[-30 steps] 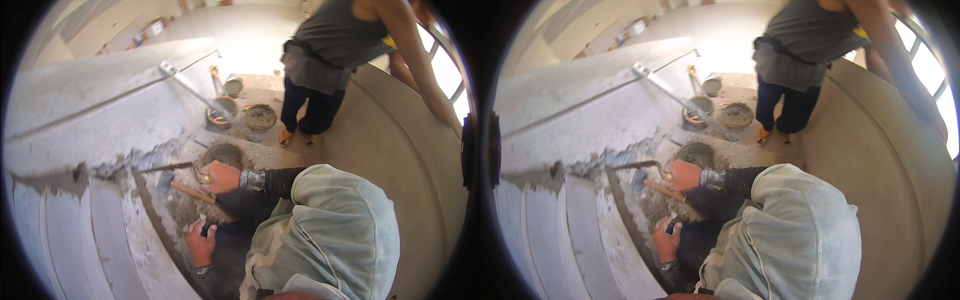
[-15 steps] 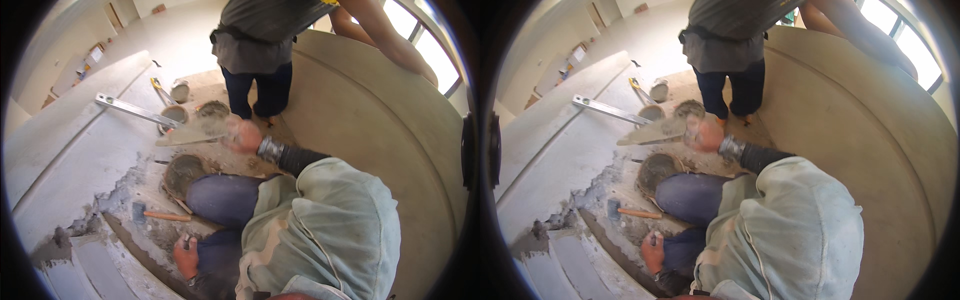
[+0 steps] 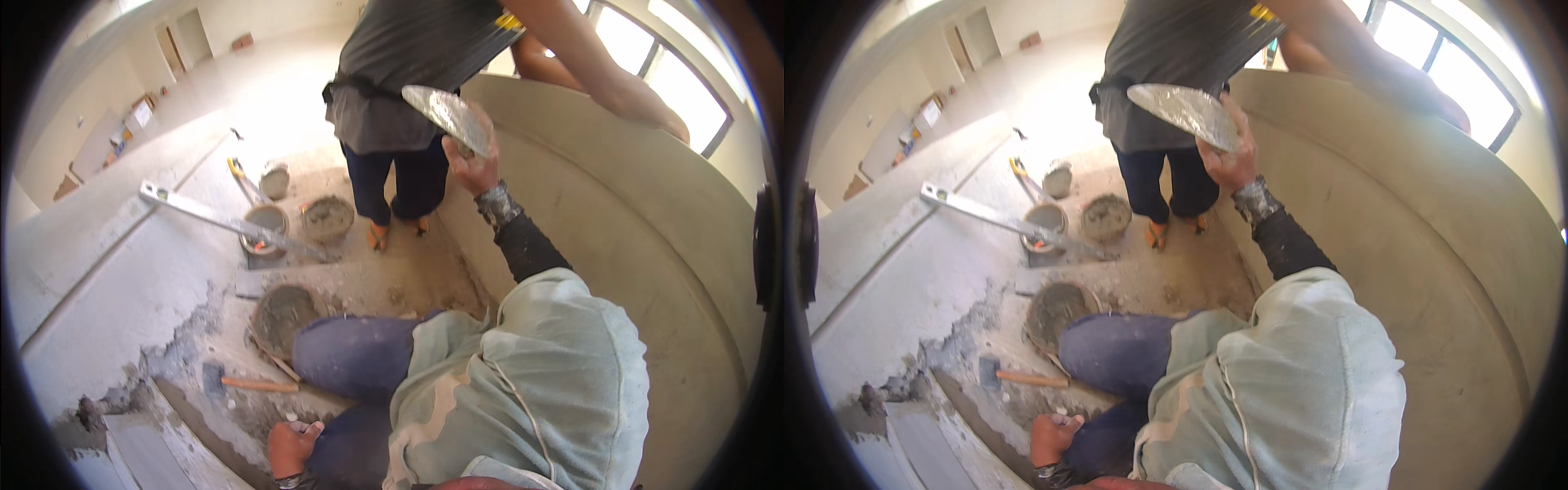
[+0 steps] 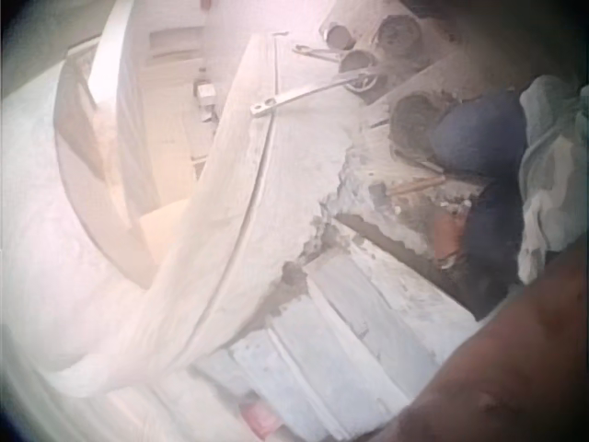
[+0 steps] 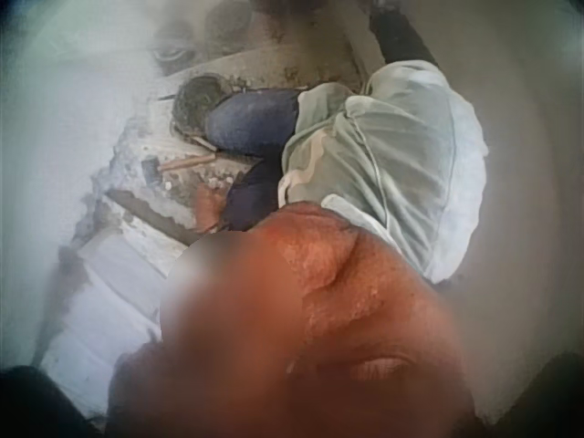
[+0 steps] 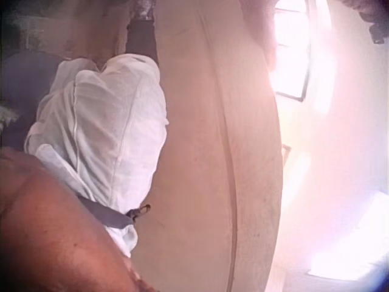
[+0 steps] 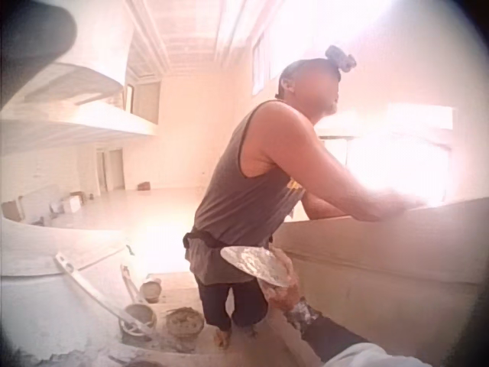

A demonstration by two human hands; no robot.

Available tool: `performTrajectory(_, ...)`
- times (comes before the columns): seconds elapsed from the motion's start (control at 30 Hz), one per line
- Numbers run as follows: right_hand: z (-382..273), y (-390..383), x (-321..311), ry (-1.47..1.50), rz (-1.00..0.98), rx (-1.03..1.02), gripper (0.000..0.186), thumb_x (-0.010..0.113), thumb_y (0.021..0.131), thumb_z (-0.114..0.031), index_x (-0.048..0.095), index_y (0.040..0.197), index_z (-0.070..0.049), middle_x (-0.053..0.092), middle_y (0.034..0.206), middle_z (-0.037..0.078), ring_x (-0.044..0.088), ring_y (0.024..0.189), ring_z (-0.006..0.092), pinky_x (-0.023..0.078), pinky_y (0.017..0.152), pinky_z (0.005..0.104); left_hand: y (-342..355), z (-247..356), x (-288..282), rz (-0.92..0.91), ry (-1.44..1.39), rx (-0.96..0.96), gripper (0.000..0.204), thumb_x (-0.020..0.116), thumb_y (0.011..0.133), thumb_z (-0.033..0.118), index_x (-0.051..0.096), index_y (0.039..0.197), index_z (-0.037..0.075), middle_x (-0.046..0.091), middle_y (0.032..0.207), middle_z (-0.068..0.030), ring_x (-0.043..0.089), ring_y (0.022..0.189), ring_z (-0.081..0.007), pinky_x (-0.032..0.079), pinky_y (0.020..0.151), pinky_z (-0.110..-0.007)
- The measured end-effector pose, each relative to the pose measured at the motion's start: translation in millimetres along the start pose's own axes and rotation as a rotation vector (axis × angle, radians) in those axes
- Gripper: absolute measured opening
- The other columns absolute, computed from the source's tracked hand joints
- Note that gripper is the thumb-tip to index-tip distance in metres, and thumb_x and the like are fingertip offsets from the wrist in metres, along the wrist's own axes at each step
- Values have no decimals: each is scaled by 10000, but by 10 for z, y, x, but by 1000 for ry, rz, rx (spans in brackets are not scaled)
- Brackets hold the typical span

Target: The person applies mortar and installs marble tiles on a spiral staircase. They use a trowel to spread cement, position tiles by hand, and tap them into place using a rubber mallet.

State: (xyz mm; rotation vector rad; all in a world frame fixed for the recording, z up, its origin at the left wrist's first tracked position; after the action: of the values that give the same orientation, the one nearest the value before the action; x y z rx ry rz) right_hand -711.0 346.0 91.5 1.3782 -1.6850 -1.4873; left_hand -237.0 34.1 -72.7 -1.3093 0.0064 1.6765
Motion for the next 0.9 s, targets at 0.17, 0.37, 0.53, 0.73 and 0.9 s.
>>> performTrajectory(0.17,-114,34,134,-12,-32,47,557,730,822,-142,564,1332,9,519,1428,192,603,1214,300,469,1021,355,461,325,-485,389,-102,309,478,795,802,316,696,1100,-44,715,1006,-253,699,940,-363,530,844,-389)
performTrajectory(0.37,-39,-27,111,-26,-103,33,447,743,755,-143,637,1172,-20,492,1443,205,654,1006,246,527,909,374,948,-208,310,-88,-113,84,553,744,859,335,631,1234,-55,701,1108,-228,682,1034,-321,508,900,-407)
performTrajectory(0.53,324,-252,161,-3,-123,70,347,765,741,-157,716,1064,-41,438,1475,218,617,1053,287,510,943,408,856,-330,413,-140,-98,12,558,712,884,339,615,1274,-48,692,1190,-192,661,1112,-307,493,948,-390)
performTrajectory(0.73,443,-189,-8,-248,-48,-52,750,770,782,-122,426,1437,4,465,1455,168,583,1194,260,478,1005,349,849,-449,251,69,-362,76,539,694,911,255,568,1300,-96,662,1225,-247,650,1148,-307,495,964,-385)
performTrajectory(0.9,581,-185,-98,-487,-4,-60,759,787,761,-134,444,1421,14,494,1401,155,558,1201,254,454,1035,353,856,-577,338,9,-391,82,558,692,917,227,532,1324,-119,654,1235,-260,649,1151,-299,498,959,-374)
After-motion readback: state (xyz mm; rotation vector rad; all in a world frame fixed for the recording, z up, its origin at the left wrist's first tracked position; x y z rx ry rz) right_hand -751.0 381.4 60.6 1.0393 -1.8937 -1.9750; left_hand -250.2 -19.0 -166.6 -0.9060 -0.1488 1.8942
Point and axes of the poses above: each hand's wrist, its own y-axis towards the middle knuckle, its own x-axis out of the palm, z = x × y, the point moved 6 cm from there along y, towards the middle knuckle
